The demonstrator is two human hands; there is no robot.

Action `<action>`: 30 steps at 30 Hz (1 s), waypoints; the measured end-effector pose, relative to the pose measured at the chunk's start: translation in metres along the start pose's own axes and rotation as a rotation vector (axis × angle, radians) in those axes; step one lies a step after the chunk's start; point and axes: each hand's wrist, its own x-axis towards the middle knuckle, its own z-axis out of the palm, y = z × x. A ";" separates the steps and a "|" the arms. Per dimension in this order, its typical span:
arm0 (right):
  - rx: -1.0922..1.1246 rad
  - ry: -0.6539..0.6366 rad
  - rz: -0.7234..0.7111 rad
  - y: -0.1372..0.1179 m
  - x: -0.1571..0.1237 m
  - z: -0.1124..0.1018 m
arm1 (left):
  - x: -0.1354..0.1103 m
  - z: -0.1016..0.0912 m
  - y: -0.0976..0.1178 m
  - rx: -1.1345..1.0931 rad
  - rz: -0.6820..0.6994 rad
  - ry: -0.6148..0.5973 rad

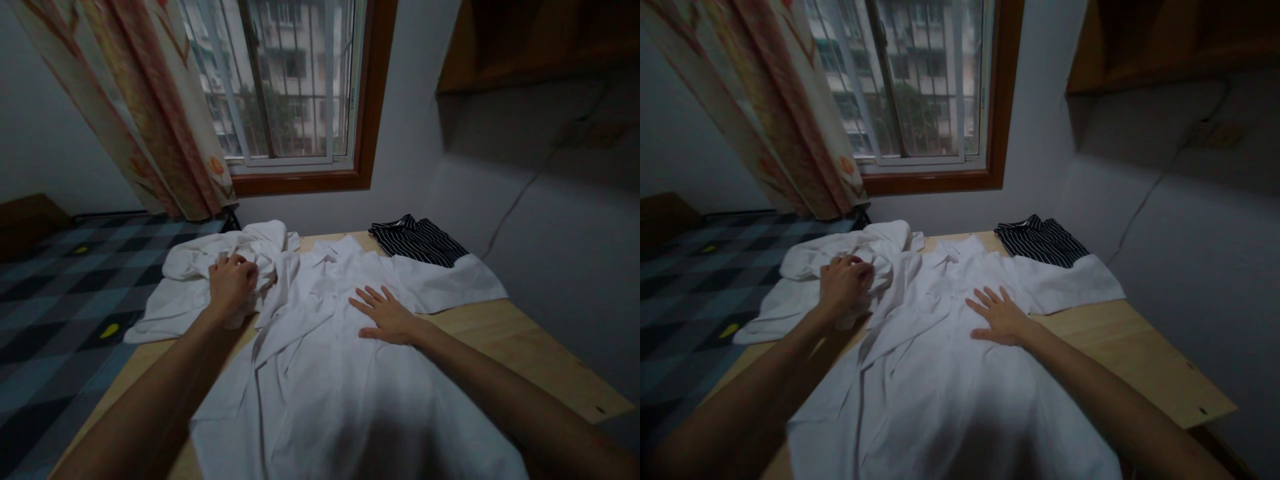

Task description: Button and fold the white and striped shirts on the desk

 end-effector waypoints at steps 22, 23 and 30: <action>0.179 0.023 0.084 0.007 -0.004 0.001 | -0.082 0.013 0.131 -0.270 0.495 -0.565; 0.221 0.054 0.135 0.006 0.002 -0.002 | -0.084 0.014 0.133 -0.272 0.509 -0.549; 0.298 0.280 0.112 -0.026 0.103 -0.026 | -0.089 0.015 0.132 -0.359 0.513 -0.404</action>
